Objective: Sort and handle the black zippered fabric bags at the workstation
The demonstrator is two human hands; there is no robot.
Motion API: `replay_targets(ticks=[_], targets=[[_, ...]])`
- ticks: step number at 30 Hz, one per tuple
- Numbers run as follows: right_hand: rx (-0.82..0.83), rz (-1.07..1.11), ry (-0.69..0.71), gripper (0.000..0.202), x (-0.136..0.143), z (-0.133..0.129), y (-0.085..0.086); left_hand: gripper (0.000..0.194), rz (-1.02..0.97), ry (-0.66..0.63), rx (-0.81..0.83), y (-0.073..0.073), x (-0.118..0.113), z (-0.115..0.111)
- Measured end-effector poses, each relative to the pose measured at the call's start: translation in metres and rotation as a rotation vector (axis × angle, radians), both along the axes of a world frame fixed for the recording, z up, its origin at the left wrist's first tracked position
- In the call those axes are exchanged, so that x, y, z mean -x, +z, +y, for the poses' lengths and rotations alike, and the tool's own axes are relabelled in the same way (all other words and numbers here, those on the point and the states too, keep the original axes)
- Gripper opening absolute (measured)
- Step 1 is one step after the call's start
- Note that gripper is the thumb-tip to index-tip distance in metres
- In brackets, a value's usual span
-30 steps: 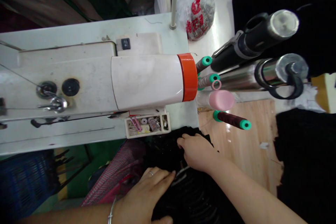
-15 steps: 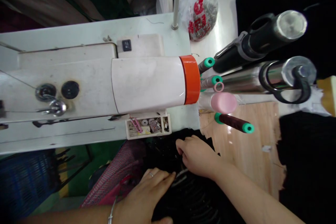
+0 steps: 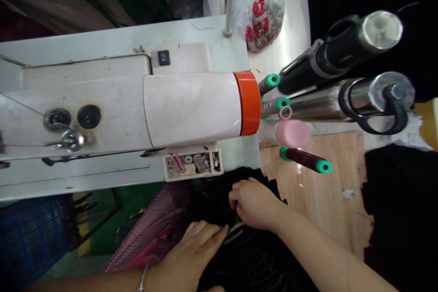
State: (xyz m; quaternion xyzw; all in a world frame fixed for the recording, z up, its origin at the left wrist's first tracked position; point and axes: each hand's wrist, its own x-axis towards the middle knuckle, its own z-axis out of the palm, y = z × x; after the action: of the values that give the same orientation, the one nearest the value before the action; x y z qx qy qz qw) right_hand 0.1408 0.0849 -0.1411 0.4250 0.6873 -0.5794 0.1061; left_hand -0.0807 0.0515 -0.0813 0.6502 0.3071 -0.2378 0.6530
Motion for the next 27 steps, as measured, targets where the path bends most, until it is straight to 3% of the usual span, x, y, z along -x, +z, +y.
replay_targets(ticks=[11, 13, 15, 17, 19, 21, 24, 27], targets=[[0.060, 0.173, 0.031, 0.021, 0.004, 0.001, -0.017, 0.087, 0.021, 0.080, 0.056, -0.006, 0.003, -0.006], [0.069, 0.162, 0.006, 0.027, 0.005, 0.002, -0.014, 0.092, 0.077, 0.170, 0.110, -0.007, 0.001, -0.006], [0.071, 0.138, -0.021, 0.034, 0.004, 0.001, -0.010, 0.091, 0.192, 0.359, 0.131, -0.010, -0.001, -0.005], [0.077, 0.155, -0.028, 0.038, 0.003, 0.000, -0.007, 0.072, 0.277, 0.475, 0.084, -0.013, -0.002, -0.004], [0.083, 0.189, -0.018, 0.040, 0.002, -0.003, -0.005, 0.046, 0.282, 0.426, 0.009, -0.015, -0.003, -0.002], [0.054, 0.175, -0.036, 0.035, 0.003, -0.005, -0.005, 0.032, 0.251, 0.324, -0.050, -0.014, -0.003, 0.001], [-0.054, 0.023, -0.112, 0.033, 0.005, -0.006, -0.007, 0.031, 0.244, 0.284, -0.083, -0.009, -0.004, 0.004], [-0.078, -0.093, -0.114, 0.044, 0.008, -0.004, -0.009, 0.033, 0.226, 0.261, -0.094, -0.007, -0.002, 0.005]])
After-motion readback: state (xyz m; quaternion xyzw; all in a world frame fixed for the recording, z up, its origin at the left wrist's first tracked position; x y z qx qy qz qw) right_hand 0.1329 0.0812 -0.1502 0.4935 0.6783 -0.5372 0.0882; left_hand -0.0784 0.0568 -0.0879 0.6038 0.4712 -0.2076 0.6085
